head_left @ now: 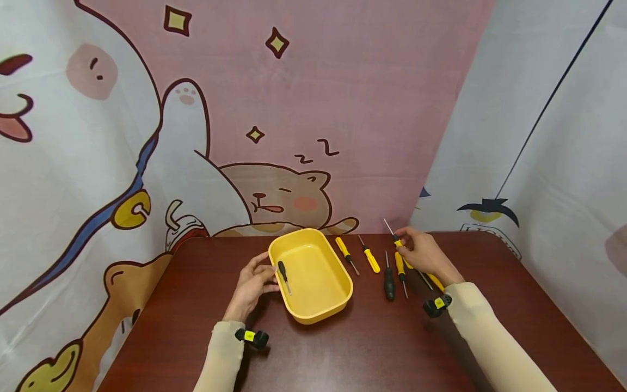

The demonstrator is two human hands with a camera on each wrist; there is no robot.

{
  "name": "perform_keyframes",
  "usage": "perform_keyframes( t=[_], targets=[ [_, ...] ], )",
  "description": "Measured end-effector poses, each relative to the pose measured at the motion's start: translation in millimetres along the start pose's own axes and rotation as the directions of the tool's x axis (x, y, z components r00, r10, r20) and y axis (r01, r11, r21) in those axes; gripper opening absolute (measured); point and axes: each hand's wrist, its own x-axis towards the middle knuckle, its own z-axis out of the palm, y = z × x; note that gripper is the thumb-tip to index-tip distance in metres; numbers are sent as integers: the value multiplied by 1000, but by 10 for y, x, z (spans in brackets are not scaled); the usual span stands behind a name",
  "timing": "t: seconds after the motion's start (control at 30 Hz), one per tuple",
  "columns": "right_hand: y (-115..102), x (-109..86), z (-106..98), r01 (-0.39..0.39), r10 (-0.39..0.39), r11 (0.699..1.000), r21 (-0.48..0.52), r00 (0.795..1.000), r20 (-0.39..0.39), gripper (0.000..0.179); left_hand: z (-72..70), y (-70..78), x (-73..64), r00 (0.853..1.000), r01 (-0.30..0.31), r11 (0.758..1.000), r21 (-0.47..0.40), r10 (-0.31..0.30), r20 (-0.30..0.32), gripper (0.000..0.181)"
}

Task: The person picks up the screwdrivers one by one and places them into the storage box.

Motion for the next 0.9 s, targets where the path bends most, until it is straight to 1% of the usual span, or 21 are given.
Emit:
perform_keyframes(
  t=[0.17, 0.5, 0.9],
  targets=[
    [-57, 9, 28, 16, -16, 1000, -2, 1000, 6, 37, -4, -12, 10, 1000, 4, 1000, -5, -4, 1, 57],
    [-168, 37, 88, 57, -57, 998, 9, 998, -22, 37, -2, -7, 2, 1000, 8, 1000, -2, -8, 4, 57],
    [-330, 56, 126, 62, -62, 998, 15, 998, -11, 38, -1, 3, 6, 1000, 7, 1000, 4, -7, 6, 57]
  ],
)
